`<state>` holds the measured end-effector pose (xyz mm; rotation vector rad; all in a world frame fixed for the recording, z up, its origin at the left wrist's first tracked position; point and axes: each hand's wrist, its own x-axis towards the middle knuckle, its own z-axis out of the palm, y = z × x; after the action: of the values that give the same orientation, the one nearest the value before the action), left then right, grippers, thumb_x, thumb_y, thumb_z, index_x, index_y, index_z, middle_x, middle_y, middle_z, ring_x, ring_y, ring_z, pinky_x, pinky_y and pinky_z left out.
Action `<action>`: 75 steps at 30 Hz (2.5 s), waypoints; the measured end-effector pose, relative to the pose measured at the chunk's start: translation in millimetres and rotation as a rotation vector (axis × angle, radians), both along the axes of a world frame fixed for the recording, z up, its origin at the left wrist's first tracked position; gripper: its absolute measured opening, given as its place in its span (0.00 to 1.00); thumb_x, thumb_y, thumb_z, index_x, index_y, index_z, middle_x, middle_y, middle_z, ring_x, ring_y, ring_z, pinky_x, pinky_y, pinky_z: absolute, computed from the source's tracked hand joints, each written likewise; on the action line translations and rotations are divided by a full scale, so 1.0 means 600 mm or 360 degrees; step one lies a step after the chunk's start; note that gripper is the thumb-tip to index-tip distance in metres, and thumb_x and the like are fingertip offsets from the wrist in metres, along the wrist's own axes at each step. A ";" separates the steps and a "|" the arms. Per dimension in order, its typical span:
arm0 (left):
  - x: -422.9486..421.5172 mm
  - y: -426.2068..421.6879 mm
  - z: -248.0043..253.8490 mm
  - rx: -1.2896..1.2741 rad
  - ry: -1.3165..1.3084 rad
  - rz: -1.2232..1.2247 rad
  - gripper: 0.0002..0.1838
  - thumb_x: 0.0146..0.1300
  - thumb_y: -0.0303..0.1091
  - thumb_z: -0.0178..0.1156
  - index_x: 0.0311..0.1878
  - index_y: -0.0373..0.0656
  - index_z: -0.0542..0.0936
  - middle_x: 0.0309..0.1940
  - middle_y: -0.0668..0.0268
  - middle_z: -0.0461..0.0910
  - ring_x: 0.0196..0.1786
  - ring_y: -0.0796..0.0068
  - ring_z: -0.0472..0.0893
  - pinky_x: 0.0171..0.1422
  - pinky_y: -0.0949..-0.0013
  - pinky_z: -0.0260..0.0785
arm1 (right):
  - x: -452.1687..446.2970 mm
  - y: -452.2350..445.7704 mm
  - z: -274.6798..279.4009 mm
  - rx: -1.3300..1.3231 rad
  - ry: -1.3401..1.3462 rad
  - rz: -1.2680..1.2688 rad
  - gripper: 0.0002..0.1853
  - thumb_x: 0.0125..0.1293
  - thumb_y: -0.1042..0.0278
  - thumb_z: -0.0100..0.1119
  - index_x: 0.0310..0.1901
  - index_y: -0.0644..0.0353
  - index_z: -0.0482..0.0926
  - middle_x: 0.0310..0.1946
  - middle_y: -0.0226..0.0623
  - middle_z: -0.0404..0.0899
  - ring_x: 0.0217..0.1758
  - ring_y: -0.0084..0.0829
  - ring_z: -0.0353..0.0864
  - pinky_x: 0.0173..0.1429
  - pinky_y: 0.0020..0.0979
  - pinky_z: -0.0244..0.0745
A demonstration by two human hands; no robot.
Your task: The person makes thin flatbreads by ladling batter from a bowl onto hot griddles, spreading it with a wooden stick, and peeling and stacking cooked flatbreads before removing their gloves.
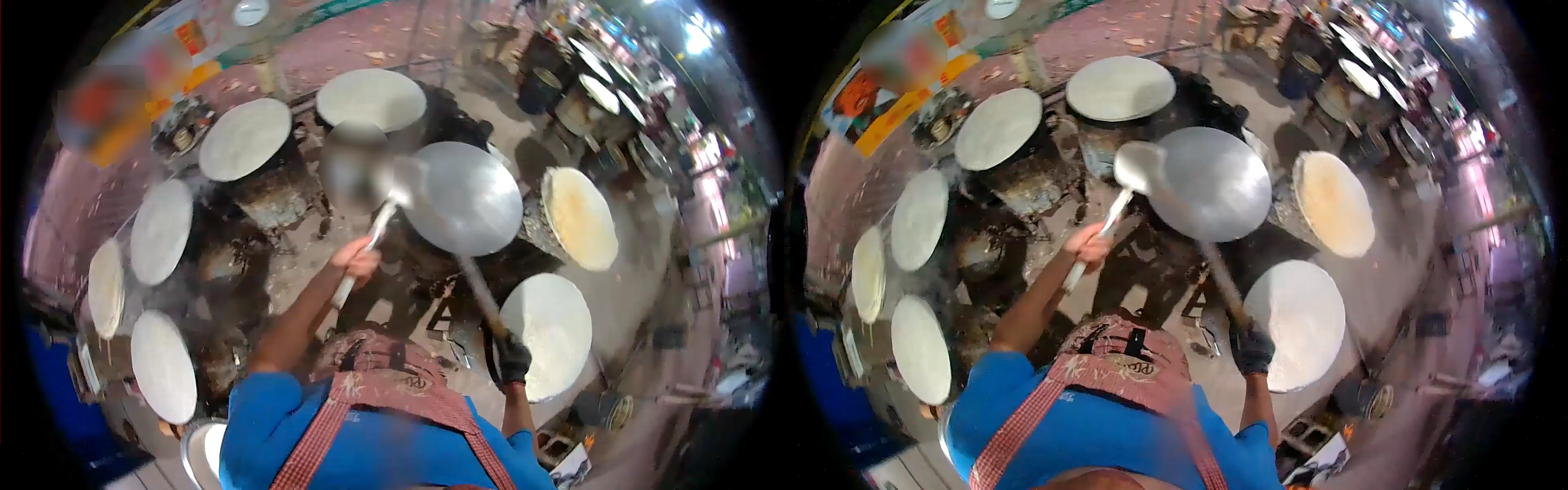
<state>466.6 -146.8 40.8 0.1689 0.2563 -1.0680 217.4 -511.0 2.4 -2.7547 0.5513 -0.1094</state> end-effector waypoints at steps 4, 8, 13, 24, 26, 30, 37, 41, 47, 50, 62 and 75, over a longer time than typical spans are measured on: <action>0.182 -0.174 0.016 0.0704 -0.0388 -0.0473 0.17 0.62 0.41 0.46 0.53 0.69 0.58 0.12 0.74 0.54 0.10 0.82 0.54 0.10 0.79 0.45 | 0.065 0.021 0.095 0.0247 -0.0244 -0.0458 0.20 0.58 0.56 0.48 0.52 0.52 0.70 0.39 0.46 0.75 0.38 0.43 0.76 0.41 0.36 0.69; 0.255 -0.325 -0.024 0.1198 -0.1170 -0.0527 0.34 0.57 0.31 0.47 0.63 0.63 0.45 0.14 0.71 0.55 0.11 0.81 0.54 0.13 0.76 0.49 | 0.171 0.038 0.015 0.0045 -0.0051 -0.0482 0.19 0.57 0.55 0.44 0.51 0.43 0.70 0.29 0.49 0.74 0.34 0.49 0.73 0.36 0.41 0.66; 0.342 -0.380 -0.149 0.2533 -0.2943 -0.0194 0.34 0.53 0.26 0.45 0.64 0.63 0.50 0.25 0.55 0.74 0.24 0.59 0.75 0.28 0.59 0.66 | 0.243 0.037 -0.049 0.0258 -0.0181 -0.0797 0.17 0.55 0.52 0.47 0.40 0.50 0.78 0.33 0.46 0.76 0.38 0.46 0.75 0.40 0.39 0.69; 0.420 -0.336 0.024 0.2112 -0.2585 0.0148 0.34 0.52 0.28 0.49 0.63 0.61 0.53 0.41 0.48 0.73 0.41 0.54 0.74 0.44 0.62 0.65 | 0.363 0.044 -0.094 0.1044 -0.0551 -0.1114 0.16 0.55 0.55 0.51 0.42 0.53 0.77 0.32 0.37 0.79 0.36 0.33 0.77 0.44 0.31 0.69; 0.455 -0.284 -0.011 0.1864 -0.2741 0.0383 0.33 0.53 0.28 0.50 0.63 0.53 0.55 0.53 0.51 0.67 0.50 0.65 0.71 0.51 0.69 0.62 | 0.400 0.045 -0.123 0.1550 -0.0790 -0.1385 0.15 0.54 0.64 0.54 0.44 0.56 0.76 0.33 0.32 0.80 0.37 0.22 0.75 0.44 0.26 0.68; 0.383 -0.125 -0.061 0.1553 -0.2550 0.0002 0.34 0.47 0.25 0.49 0.62 0.45 0.57 0.56 0.62 0.66 0.54 0.72 0.69 0.53 0.75 0.60 | 0.502 0.022 -0.202 0.0220 -0.0098 -0.0866 0.22 0.52 0.50 0.52 0.43 0.59 0.76 0.37 0.49 0.75 0.42 0.43 0.75 0.45 0.34 0.68; 0.299 0.057 -0.163 0.1793 -0.2252 -0.0249 0.33 0.49 0.25 0.49 0.62 0.46 0.57 0.53 0.63 0.68 0.43 0.76 0.72 0.44 0.77 0.64 | 0.487 0.133 -0.098 0.0528 -0.0565 -0.1325 0.23 0.53 0.46 0.49 0.41 0.57 0.76 0.39 0.42 0.76 0.39 0.37 0.77 0.43 0.34 0.70; 0.302 0.069 -0.125 0.1968 -0.1938 -0.0639 0.33 0.47 0.28 0.49 0.62 0.50 0.58 0.51 0.62 0.70 0.40 0.74 0.74 0.42 0.75 0.65 | 0.463 0.088 -0.068 -0.0238 0.0123 -0.0249 0.21 0.52 0.52 0.52 0.42 0.59 0.76 0.36 0.41 0.77 0.34 0.30 0.77 0.44 0.31 0.70; 0.315 0.064 -0.156 0.1798 -0.2110 -0.0348 0.34 0.47 0.29 0.49 0.62 0.51 0.57 0.37 0.66 0.74 0.23 0.79 0.70 0.27 0.76 0.63 | 0.469 0.074 -0.261 0.0308 -0.0179 -0.0714 0.18 0.53 0.53 0.49 0.36 0.58 0.77 0.32 0.47 0.77 0.39 0.41 0.76 0.45 0.34 0.69; 0.292 0.044 -0.065 0.1559 -0.1596 -0.0397 0.32 0.52 0.28 0.50 0.62 0.53 0.56 0.25 0.70 0.68 0.19 0.83 0.65 0.19 0.78 0.57 | 0.461 0.063 -0.185 0.0927 -0.0386 -0.0542 0.18 0.50 0.60 0.56 0.41 0.62 0.75 0.30 0.42 0.78 0.31 0.34 0.76 0.37 0.31 0.70; 0.193 0.110 -0.083 0.1032 -0.0370 -0.0363 0.09 0.61 0.35 0.42 0.44 0.47 0.63 0.09 0.70 0.57 0.07 0.79 0.55 0.08 0.76 0.49 | 0.423 -0.066 -0.120 0.1368 -0.0217 -0.0287 0.14 0.54 0.68 0.53 0.43 0.61 0.76 0.39 0.38 0.77 0.40 0.30 0.75 0.44 0.28 0.69; 0.065 0.119 -0.093 0.1156 0.0035 -0.0312 0.19 0.61 0.41 0.40 0.14 0.48 0.59 0.09 0.74 0.53 0.10 0.80 0.54 0.12 0.74 0.45 | 0.497 -0.171 -0.100 0.2254 -0.0222 -0.0921 0.16 0.50 0.72 0.53 0.44 0.54 0.76 0.43 0.37 0.76 0.44 0.33 0.76 0.47 0.28 0.71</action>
<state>505.6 -75.7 -15.2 0.8475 0.6527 -1.1320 515.7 -613.8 -57.8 -1.1778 0.8916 -0.0171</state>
